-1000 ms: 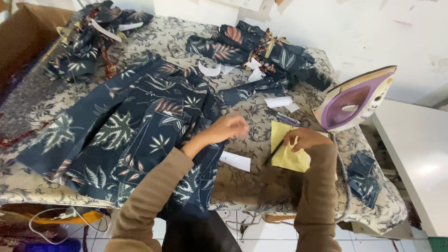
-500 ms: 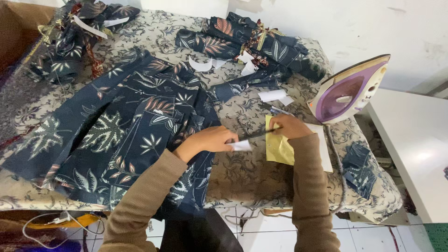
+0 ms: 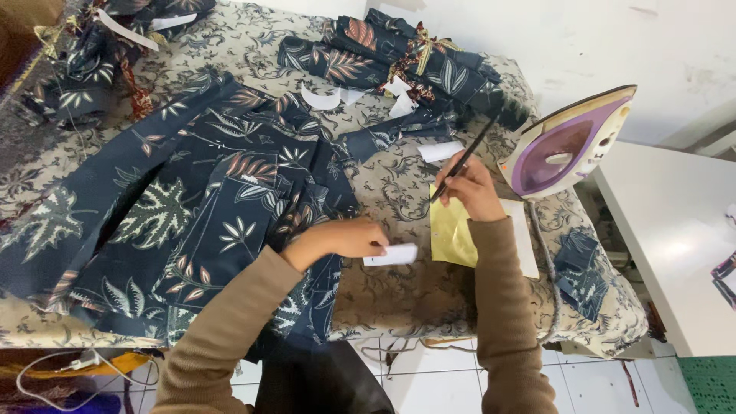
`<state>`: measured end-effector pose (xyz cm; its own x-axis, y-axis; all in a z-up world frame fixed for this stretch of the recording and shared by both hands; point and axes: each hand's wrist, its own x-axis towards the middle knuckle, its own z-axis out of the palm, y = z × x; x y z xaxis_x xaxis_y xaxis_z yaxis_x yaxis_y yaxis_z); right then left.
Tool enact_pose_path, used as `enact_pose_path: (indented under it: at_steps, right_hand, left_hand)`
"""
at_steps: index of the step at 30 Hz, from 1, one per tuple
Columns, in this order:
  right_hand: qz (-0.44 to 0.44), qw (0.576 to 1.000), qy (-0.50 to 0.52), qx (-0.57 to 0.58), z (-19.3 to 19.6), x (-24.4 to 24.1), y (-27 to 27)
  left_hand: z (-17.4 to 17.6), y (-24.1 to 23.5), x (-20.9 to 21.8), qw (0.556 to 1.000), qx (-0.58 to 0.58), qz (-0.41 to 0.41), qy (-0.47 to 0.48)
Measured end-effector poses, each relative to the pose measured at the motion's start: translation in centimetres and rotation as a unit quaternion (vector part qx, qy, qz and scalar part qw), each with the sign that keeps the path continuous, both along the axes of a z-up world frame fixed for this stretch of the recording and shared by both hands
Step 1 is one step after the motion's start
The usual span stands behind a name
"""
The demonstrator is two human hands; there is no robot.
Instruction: The person folds a dark floral-patterned garment on a table, writes on a small white tag with a pen, and attaches the tag to the garment using a ribbon. The person handles the garment, tag, and pen throughout the process.
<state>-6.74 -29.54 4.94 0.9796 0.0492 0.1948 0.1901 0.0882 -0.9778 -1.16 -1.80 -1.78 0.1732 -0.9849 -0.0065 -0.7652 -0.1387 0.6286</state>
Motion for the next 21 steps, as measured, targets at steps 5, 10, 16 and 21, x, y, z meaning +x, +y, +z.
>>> enact_pose_path:
  at_steps: [5, 10, 16, 21]
  right_hand:
    - [-0.002, 0.996, 0.057, -0.075, -0.4, 0.0, 3.0]
    - [0.03, 0.99, -0.039, -0.131, -3.1, 0.3, 5.7]
    - [-0.015, 0.973, -0.097, -0.209, -5.5, 0.1, 5.6]
    - [0.07, 0.937, -0.135, -0.315, -4.6, 0.6, 4.8]
  left_hand:
    - [1.8, 0.7, -1.1, 0.907, -0.255, 0.227, -0.246]
    - [2.9, -0.1, -1.6, 0.943, -0.192, 0.265, 0.065]
    - [1.9, -0.7, -2.1, 0.91, -0.373, 0.174, 0.043]
    - [2.1, -0.2, -0.6, 0.938, -0.26, 0.214, 0.079]
